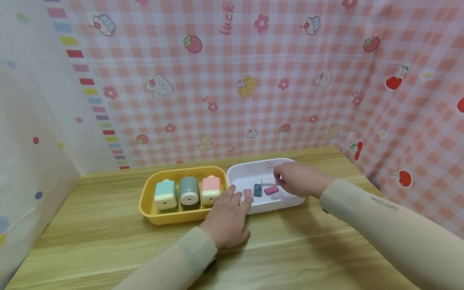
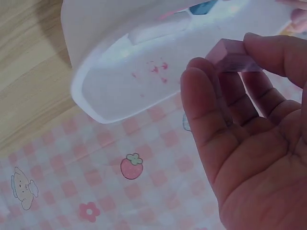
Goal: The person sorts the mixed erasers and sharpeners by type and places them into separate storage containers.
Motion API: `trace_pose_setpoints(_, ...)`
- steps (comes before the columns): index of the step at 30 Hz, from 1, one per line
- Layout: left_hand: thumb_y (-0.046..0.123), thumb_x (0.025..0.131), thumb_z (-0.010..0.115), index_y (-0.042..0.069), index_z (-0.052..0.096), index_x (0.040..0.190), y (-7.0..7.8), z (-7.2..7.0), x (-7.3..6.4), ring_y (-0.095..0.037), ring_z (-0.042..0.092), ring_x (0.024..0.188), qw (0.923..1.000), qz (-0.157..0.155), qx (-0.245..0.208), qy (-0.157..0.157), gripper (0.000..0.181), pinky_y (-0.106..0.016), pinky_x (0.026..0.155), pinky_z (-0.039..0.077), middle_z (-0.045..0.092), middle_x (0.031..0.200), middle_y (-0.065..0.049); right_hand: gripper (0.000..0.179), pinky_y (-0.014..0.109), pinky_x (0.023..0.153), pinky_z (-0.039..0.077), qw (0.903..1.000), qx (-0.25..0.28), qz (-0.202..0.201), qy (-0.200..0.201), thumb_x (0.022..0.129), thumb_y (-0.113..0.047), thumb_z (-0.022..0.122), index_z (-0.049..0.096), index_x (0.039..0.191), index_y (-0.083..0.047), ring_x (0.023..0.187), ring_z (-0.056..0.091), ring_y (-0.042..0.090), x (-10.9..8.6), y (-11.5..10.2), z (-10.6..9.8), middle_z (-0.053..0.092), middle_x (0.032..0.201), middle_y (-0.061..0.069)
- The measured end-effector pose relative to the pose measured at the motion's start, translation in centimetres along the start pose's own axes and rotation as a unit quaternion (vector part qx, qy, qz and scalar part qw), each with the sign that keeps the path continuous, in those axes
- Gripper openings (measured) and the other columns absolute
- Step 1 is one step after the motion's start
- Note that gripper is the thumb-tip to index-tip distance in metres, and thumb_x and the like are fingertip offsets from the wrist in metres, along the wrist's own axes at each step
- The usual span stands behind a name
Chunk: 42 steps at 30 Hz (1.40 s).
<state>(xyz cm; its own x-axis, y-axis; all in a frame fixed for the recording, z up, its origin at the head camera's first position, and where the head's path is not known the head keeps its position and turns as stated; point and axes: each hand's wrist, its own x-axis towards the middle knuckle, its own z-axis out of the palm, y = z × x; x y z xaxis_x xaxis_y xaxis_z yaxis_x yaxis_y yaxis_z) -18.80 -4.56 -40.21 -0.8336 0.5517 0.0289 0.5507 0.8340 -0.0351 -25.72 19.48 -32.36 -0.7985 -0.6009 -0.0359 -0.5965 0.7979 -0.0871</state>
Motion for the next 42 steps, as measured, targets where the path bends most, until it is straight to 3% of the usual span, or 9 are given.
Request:
trace_pose_setpoints(13,0.058,0.09,0.072,0.01,0.031,0.164,-0.4,0.1,-0.3,-0.041,0.032,0.157,1.0,-0.003,0.0,-0.004,0.097,-0.052,0.132,0.026,0.048,0.159,-0.019,0.011,0.03,0.07,0.051,0.999,-0.007,0.021,-0.04,0.099,-0.004,0.063,0.063,0.09,-0.01,0.073,0.055,0.015,2.9,0.7,1.2,0.06,0.079,0.0)
trace_pose_setpoints(23,0.057,0.091,0.072,0.009,0.033,0.163,-0.5,-0.3,-0.3,-0.042,0.033,0.157,1.0,0.001,0.002,0.001,0.095,-0.051,0.131,0.026,0.05,0.158,-0.019,0.009,0.04,0.079,0.059,0.9945,-0.075,0.008,-0.072,0.095,-0.003,0.064,0.064,0.088,-0.008,0.072,0.061,0.018,3.3,0.8,1.5,0.065,0.077,0.003)
trace_pose_setpoints(32,0.057,0.091,0.072,0.011,0.033,0.164,-0.3,-0.3,-0.1,-0.041,0.03,0.159,0.9999,-0.005,0.003,-0.011,0.095,-0.051,0.132,0.025,0.047,0.161,-0.018,0.012,0.048,0.096,0.058,0.9898,-0.073,0.028,-0.119,0.1,-0.005,0.059,0.068,0.092,-0.007,0.08,0.061,0.021,3.5,1.2,2.0,0.07,0.087,0.007)
trace_pose_setpoints(42,0.058,0.092,0.071,0.013,0.03,0.165,-0.2,-0.2,0.0,-0.039,0.027,0.16,0.9996,-0.011,0.001,-0.024,0.095,-0.05,0.133,0.023,0.044,0.164,-0.016,0.011,0.049,0.096,0.056,0.9844,-0.073,0.051,-0.152,0.099,-0.009,0.061,0.07,0.093,-0.008,0.081,0.061,0.022,3.5,0.9,2.6,0.068,0.087,0.006)
